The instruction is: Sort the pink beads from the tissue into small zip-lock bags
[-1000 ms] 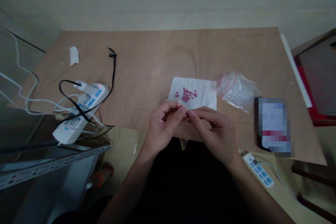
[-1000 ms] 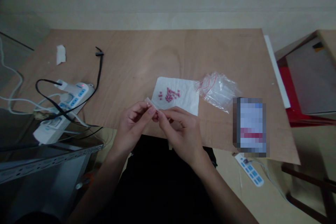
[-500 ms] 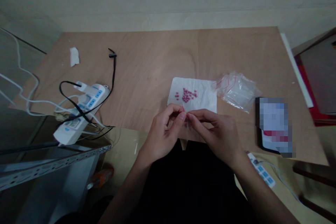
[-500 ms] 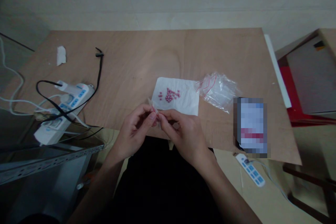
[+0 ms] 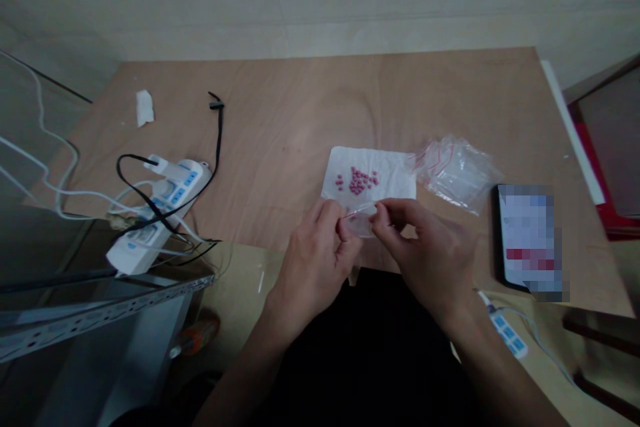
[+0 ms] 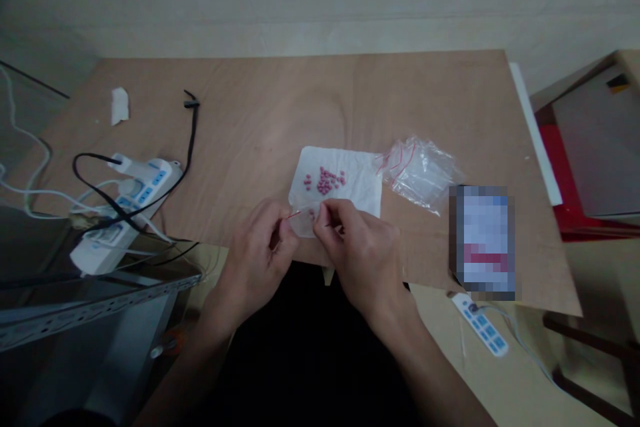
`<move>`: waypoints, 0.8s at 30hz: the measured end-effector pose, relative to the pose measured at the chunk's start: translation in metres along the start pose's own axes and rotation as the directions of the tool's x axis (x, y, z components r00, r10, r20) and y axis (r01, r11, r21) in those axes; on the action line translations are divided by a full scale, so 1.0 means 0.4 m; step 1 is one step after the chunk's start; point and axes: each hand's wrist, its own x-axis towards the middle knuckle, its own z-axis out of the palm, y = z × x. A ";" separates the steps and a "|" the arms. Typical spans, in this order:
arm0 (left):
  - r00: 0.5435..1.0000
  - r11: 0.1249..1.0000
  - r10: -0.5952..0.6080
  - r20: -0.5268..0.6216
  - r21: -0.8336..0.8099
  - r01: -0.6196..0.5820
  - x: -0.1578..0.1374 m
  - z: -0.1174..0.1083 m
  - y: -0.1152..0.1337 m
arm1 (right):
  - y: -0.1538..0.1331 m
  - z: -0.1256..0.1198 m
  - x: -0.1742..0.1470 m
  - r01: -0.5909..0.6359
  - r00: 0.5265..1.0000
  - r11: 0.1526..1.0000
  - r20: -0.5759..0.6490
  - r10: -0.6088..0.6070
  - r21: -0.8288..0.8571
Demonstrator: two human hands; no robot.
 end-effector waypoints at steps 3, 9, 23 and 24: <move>1.000 0.998 -0.025 0.012 -0.053 0.026 0.002 -0.013 0.002 | 0.011 -0.013 0.009 0.073 0.995 0.997 0.069 -0.075 0.031; 0.993 0.959 -0.065 0.099 -0.269 0.090 0.017 -0.024 0.009 | 0.046 -0.011 0.024 0.085 0.921 0.835 0.276 -0.274 0.543; 0.866 0.455 -0.491 0.088 -0.822 0.342 0.053 0.031 -0.004 | 0.059 -0.020 0.066 0.231 0.910 0.891 0.237 -0.340 0.392; 0.821 0.276 -0.535 0.200 -0.877 0.394 0.064 0.044 -0.003 | 0.054 -0.030 0.088 0.322 0.865 0.899 0.294 -0.406 0.296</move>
